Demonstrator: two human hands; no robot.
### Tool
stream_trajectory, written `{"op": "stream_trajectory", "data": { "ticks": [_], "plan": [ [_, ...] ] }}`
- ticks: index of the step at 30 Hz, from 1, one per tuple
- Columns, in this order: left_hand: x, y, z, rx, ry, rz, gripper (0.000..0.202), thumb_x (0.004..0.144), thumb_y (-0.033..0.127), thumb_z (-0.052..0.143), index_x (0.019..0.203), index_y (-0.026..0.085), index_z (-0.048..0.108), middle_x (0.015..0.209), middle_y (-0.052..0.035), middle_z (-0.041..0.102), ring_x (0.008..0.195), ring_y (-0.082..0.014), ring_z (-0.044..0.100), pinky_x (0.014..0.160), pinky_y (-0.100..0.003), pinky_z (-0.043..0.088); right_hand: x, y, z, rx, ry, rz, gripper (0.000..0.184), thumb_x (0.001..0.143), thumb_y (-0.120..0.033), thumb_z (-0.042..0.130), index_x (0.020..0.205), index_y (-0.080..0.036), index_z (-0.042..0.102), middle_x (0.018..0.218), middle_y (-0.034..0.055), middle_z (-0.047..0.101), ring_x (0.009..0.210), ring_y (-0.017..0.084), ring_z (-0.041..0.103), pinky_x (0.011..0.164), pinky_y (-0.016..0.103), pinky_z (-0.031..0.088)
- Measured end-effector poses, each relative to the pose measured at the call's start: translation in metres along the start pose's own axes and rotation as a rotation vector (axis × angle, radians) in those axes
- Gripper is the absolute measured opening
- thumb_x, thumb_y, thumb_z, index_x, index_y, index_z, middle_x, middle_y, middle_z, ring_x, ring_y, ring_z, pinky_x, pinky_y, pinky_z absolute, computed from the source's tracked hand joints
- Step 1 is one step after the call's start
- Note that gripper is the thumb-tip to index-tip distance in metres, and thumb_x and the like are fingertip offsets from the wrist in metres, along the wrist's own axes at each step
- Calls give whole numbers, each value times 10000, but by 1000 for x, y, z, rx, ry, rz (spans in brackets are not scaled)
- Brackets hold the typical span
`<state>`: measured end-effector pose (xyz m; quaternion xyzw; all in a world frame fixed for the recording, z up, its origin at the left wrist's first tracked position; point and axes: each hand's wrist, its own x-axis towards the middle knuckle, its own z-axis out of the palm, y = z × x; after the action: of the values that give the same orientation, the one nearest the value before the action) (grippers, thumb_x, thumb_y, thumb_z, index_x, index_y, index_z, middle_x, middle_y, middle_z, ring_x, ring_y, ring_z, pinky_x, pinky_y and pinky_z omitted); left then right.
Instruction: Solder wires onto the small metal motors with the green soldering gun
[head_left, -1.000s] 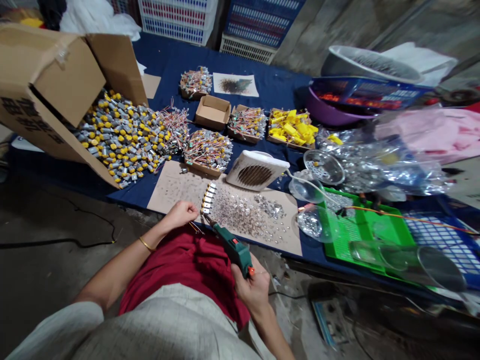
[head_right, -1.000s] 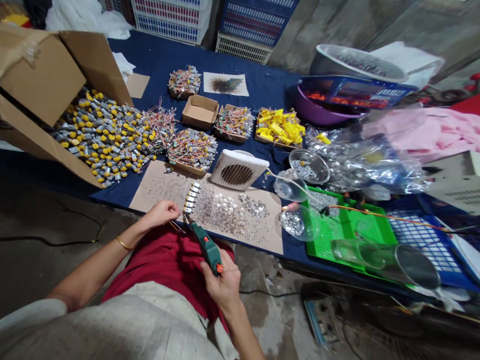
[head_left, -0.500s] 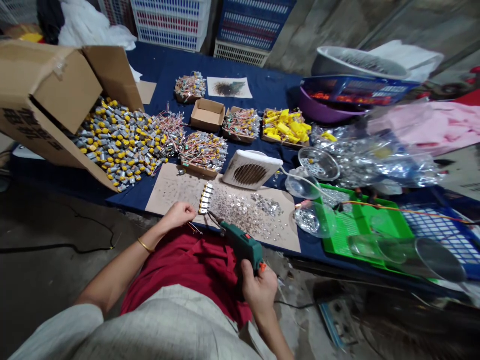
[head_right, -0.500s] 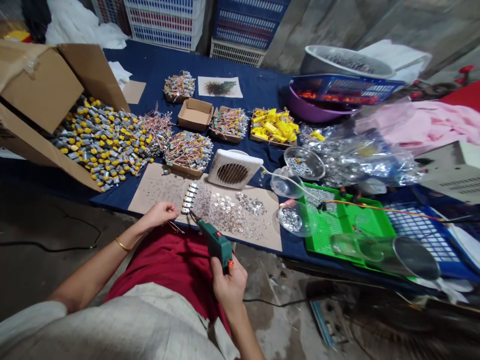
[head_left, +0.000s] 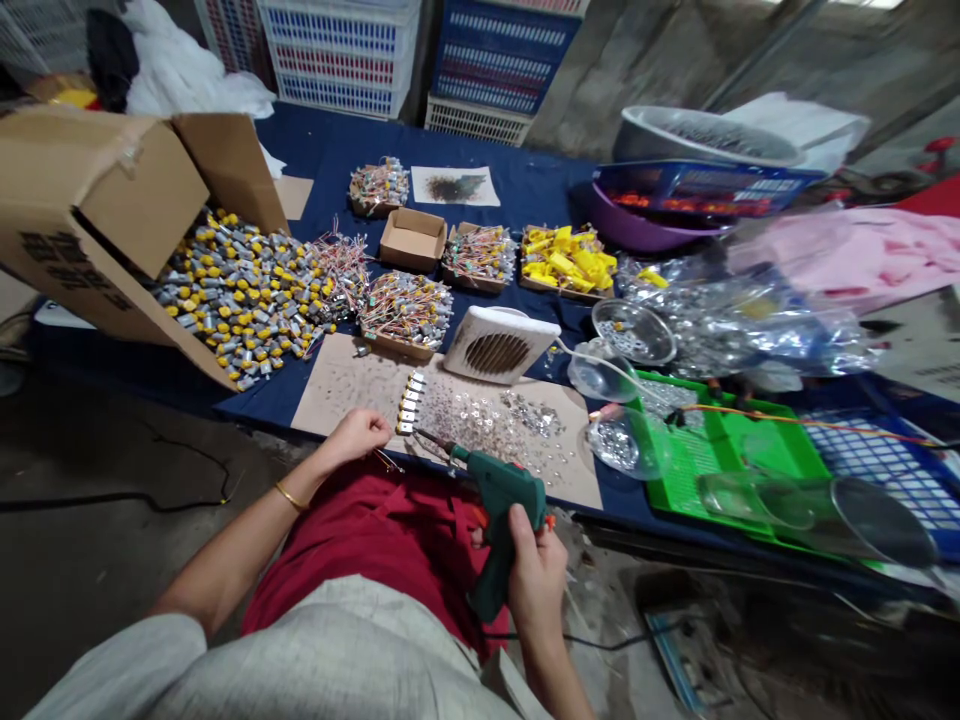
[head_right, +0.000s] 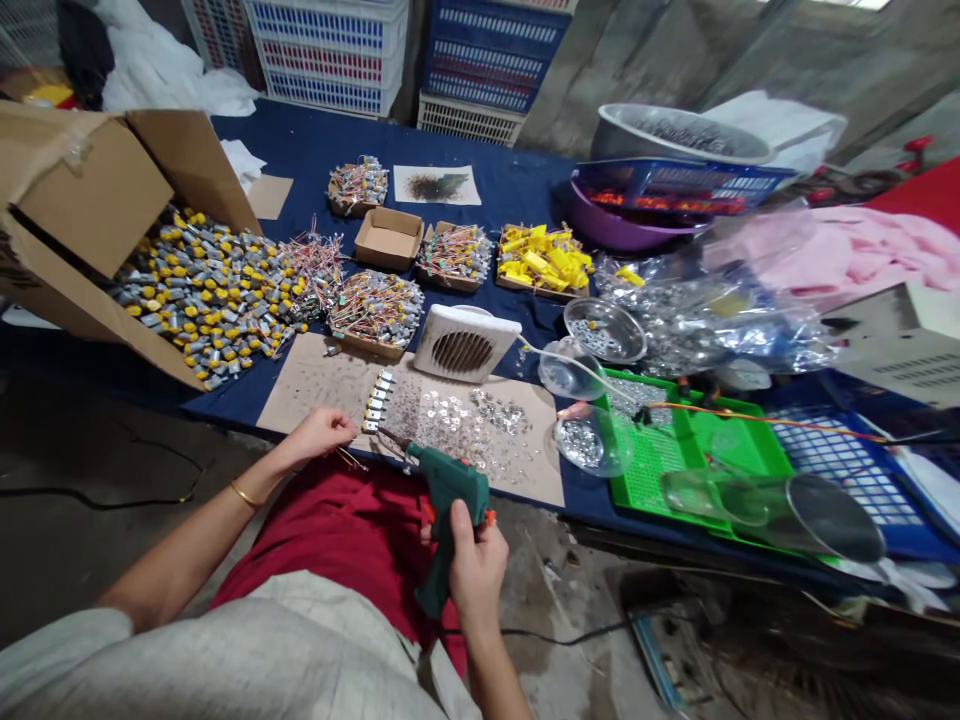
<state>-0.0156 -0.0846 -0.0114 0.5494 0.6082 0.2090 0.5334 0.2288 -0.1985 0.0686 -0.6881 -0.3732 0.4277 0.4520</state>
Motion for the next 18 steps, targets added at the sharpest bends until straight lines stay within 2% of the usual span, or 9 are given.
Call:
{"op": "stream_trajectory", "data": {
  "ticks": [4, 9, 14, 18],
  "plan": [
    [0, 0, 0, -4, -9, 8, 162, 709, 250, 560, 709, 112, 645, 491, 55, 498, 371, -50, 393, 385, -168, 281, 3, -1, -1, -153, 5, -119, 543, 748, -668, 589, 495, -188, 555, 448, 41, 571, 429, 165, 525, 461, 270, 449],
    [-2, 4, -1, 1, -8, 1, 172, 712, 264, 573, 737, 111, 647, 516, 51, 517, 383, -53, 403, 390, -175, 303, 5, -8, -6, -354, 32, -286, 506, 818, -585, 527, 509, -185, 559, 463, 25, 547, 455, 154, 500, 506, 266, 439],
    [-2, 3, -5, -76, -80, 3, 242, 745, 346, 591, 818, 117, 621, 570, 42, 544, 408, -57, 421, 388, -170, 321, 4, -11, -7, -419, 21, -327, 487, 837, -534, 513, 474, -221, 430, 418, -17, 427, 416, 121, 411, 467, 246, 392],
    [-2, 1, -11, -177, -184, 43, 328, 738, 397, 640, 921, 129, 593, 640, 37, 569, 457, -57, 443, 406, -163, 343, 4, -6, -4, -430, 19, -336, 477, 838, -530, 508, 485, -227, 405, 418, -30, 386, 420, 115, 380, 449, 241, 368]
  ]
}}
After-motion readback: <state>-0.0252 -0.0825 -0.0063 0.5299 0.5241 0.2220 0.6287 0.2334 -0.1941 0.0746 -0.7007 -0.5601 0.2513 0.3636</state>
